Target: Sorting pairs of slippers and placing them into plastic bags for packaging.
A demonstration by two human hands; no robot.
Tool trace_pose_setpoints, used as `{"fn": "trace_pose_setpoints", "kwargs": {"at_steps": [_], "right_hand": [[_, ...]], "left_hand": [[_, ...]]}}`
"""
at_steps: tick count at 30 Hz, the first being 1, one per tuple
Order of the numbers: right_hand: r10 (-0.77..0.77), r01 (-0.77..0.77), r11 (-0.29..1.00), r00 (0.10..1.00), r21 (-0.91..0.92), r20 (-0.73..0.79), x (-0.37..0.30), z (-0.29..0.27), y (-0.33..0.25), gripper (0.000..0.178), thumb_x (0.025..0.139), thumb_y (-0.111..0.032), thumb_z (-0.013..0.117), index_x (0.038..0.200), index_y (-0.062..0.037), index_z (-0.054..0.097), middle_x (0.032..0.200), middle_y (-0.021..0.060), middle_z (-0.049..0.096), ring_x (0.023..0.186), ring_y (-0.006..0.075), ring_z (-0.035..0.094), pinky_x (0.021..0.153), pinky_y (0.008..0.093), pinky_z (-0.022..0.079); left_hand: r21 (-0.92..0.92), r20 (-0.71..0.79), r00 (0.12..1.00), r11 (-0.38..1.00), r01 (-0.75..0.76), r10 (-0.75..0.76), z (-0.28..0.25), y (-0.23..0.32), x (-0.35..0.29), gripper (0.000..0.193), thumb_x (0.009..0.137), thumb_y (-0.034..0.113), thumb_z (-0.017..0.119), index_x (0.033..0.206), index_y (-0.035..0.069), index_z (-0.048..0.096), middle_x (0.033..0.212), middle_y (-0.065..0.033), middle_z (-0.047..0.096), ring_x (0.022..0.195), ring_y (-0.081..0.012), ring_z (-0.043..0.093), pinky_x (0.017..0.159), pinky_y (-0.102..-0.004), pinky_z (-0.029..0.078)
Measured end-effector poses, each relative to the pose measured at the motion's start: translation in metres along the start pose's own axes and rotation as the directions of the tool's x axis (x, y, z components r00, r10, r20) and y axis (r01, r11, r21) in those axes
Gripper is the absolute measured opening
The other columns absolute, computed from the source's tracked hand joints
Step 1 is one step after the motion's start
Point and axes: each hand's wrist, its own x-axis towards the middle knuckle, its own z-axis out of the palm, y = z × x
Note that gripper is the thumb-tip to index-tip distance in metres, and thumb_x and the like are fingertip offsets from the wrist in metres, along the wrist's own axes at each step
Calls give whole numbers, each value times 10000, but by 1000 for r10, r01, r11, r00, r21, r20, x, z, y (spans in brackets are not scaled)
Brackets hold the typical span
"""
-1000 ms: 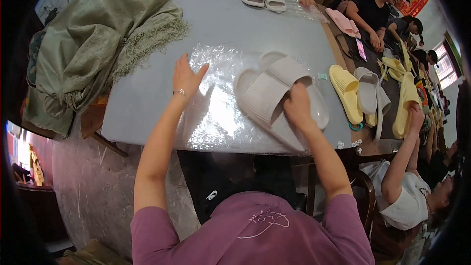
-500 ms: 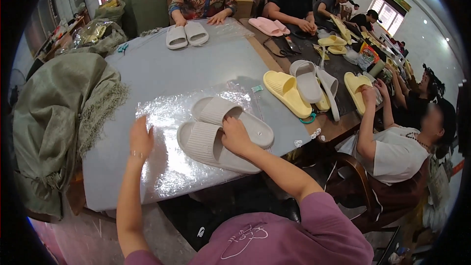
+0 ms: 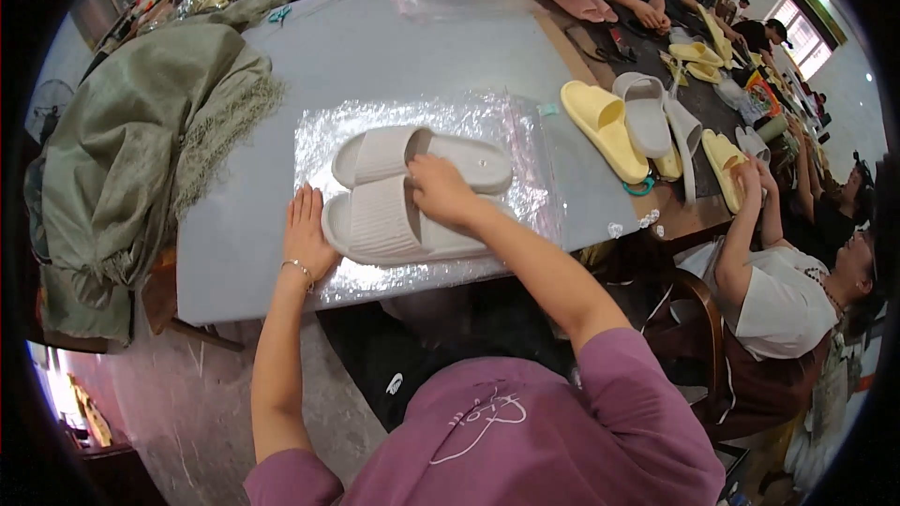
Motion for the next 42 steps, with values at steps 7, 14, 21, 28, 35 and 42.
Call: {"fn": "trace_pose_setpoints", "kwargs": {"at_steps": [7, 14, 21, 28, 35, 42], "right_hand": [[306, -185, 916, 896, 356, -322, -37, -65, 38, 201, 766, -134, 617, 943, -39, 638, 919, 128, 618, 890, 287, 551, 814, 381, 424], [132, -123, 991, 898, 50, -419, -47, -67, 52, 118, 765, -108, 611, 859, -40, 626, 842, 114, 592, 847, 291, 544, 775, 383, 413], [0, 29, 995, 961, 100, -275, 12, -72, -51, 193, 762, -53, 604, 950, -10, 599, 902, 114, 574, 864, 246, 539, 795, 332, 424], [-92, 27, 938, 981, 346, 173, 96, -19, -145, 274, 757, -87, 634, 1018, -22, 581, 944, 136, 587, 823, 259, 568, 754, 357, 455], [-206, 132, 978, 679, 159, 705, 143, 13, -244, 265, 812, -186, 605, 1025, -28, 600, 913, 147, 618, 807, 272, 608, 735, 347, 484], [31, -529, 834, 335, 160, 942, 148, 163, -329, 320, 815, -339, 620, 930, -40, 624, 777, 67, 617, 694, 169, 579, 627, 298, 476]], "left_hand": [[-432, -177, 980, 902, 3, -89, 3, -22, -2, 552, 921, 314, 378, 1346, -33, 313, 1426, -230, 241, 1345, -346, 181, 1109, -411, 126], [-292, -246, 955, 952, 92, -167, -3, -3, 1, 486, 906, 303, 419, 1193, -84, 482, 1302, -288, 393, 1261, -392, 309, 1066, -431, 217], [-317, -215, 950, 936, 152, -227, -5, 6, -12, 537, 915, 321, 409, 1285, -67, 375, 1370, -265, 315, 1301, -377, 257, 1095, -416, 178], [-863, -162, 877, 496, 96, -452, -17, -10, -35, 500, 873, 256, 517, 1306, 32, 404, 1378, -218, 328, 1312, -360, 250, 1081, -401, 219], [-763, -89, 637, 463, 450, -766, -126, -105, -207, 383, 770, 147, 622, 1134, 49, 555, 1208, -149, 503, 1164, -307, 441, 986, -375, 354], [-555, -92, 113, 145, 819, -989, -125, -227, -465, 328, 695, 105, 640, 1011, 31, 591, 1037, -151, 567, 1012, -321, 514, 903, -390, 405]]}}
